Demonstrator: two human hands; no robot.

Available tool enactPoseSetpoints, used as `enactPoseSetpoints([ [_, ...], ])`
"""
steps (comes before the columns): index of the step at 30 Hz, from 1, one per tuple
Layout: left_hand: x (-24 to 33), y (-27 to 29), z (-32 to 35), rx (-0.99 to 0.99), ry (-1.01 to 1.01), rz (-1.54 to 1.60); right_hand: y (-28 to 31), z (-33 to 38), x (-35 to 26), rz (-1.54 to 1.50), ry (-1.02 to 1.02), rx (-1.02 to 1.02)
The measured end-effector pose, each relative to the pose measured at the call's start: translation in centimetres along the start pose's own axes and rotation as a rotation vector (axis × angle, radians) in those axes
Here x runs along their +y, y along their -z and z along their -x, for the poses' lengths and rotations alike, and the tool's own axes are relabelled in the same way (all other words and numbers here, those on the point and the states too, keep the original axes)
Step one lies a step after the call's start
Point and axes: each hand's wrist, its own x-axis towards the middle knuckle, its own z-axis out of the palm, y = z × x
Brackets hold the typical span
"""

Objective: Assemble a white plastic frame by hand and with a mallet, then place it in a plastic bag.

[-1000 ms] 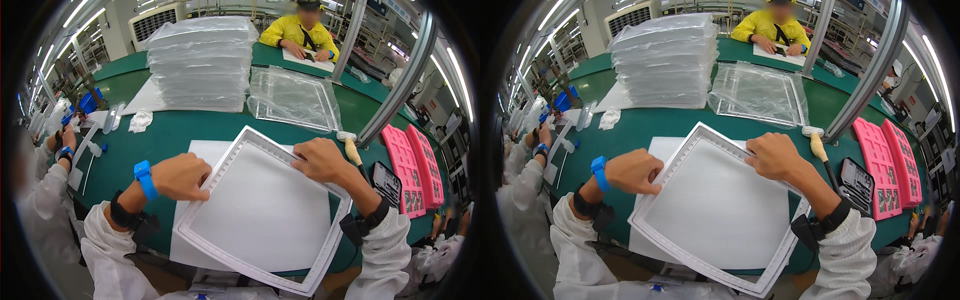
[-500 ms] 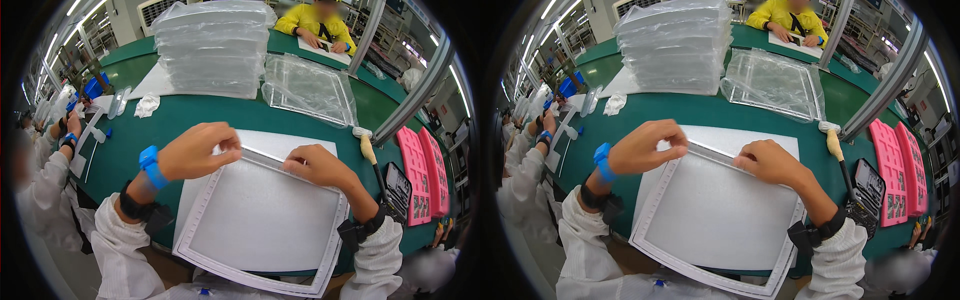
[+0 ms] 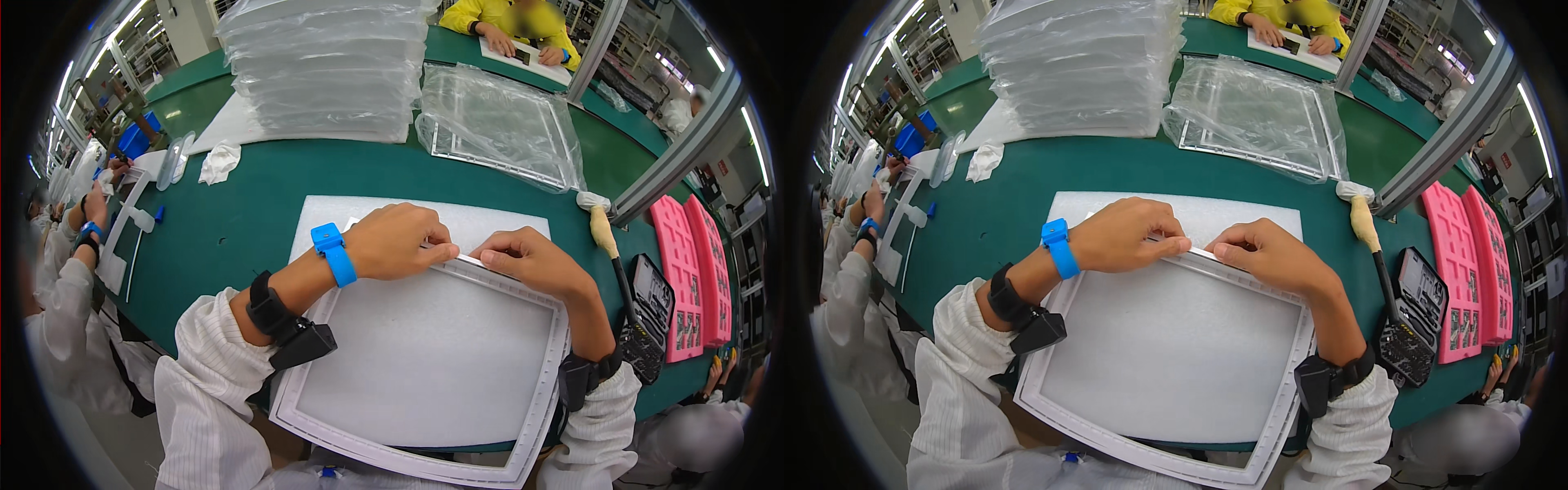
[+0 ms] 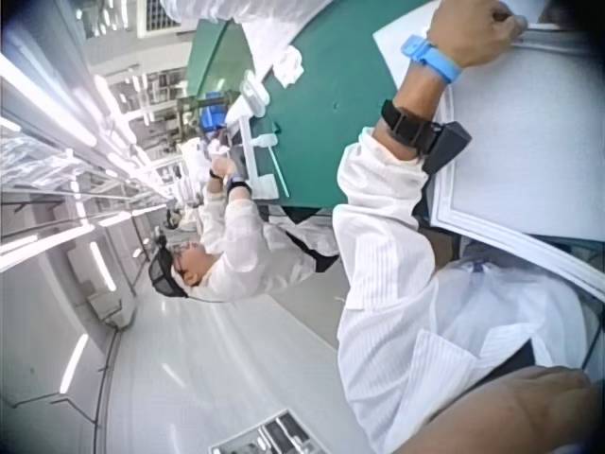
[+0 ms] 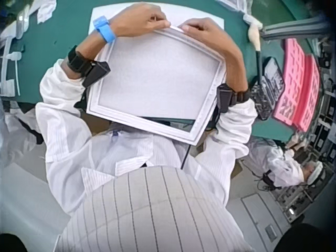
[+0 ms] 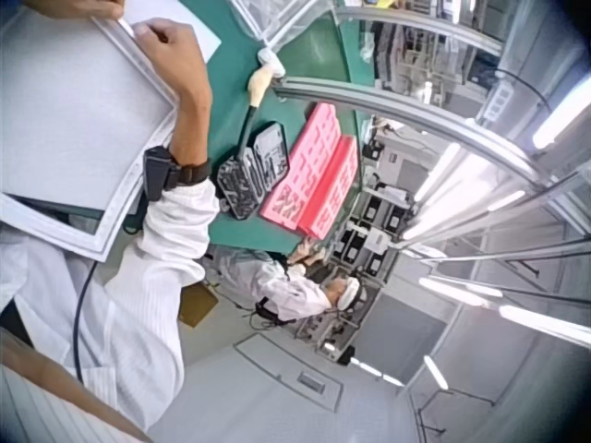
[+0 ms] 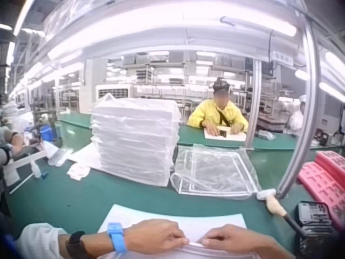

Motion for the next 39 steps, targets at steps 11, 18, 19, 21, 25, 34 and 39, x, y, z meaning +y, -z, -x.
enactPoseSetpoints([
  [11, 0.8, -0.6, -1.0, -0.006, 0.091, -0.038, -0.5, 0.1, -0.1, -0.054, -0.018, 0.034],
  [18, 0.9, -0.2, -1.9, -0.129, 0.174, 0.017, -0.6, 0.1, -0.3, -0.040, -0.017, 0.042],
  [19, 0.9, -0.1, -2.0, -0.140, 0.174, 0.020, -0.6, 0.1, -0.3, -0.033, 0.001, 0.049],
  [21, 1.0, 0.1, -2.1, -0.158, 0.182, 0.022, -0.6, 0.1, -0.4, -0.015, 0.001, 0.048],
  [25, 1.2, 0.5, -2.4, -0.191, 0.189, 0.031, -0.7, 0.1, -0.9, 0.028, -0.011, 0.069],
  [34, 1.5, 0.4, -2.5, -0.178, 0.191, -0.015, -0.4, -0.1, -1.0, 0.042, -0.062, 0.026],
  [39, 1.7, 0.6, -2.6, -0.204, 0.190, -0.035, -0.5, 0.1, -1.5, 0.063, -0.069, 0.029],
])
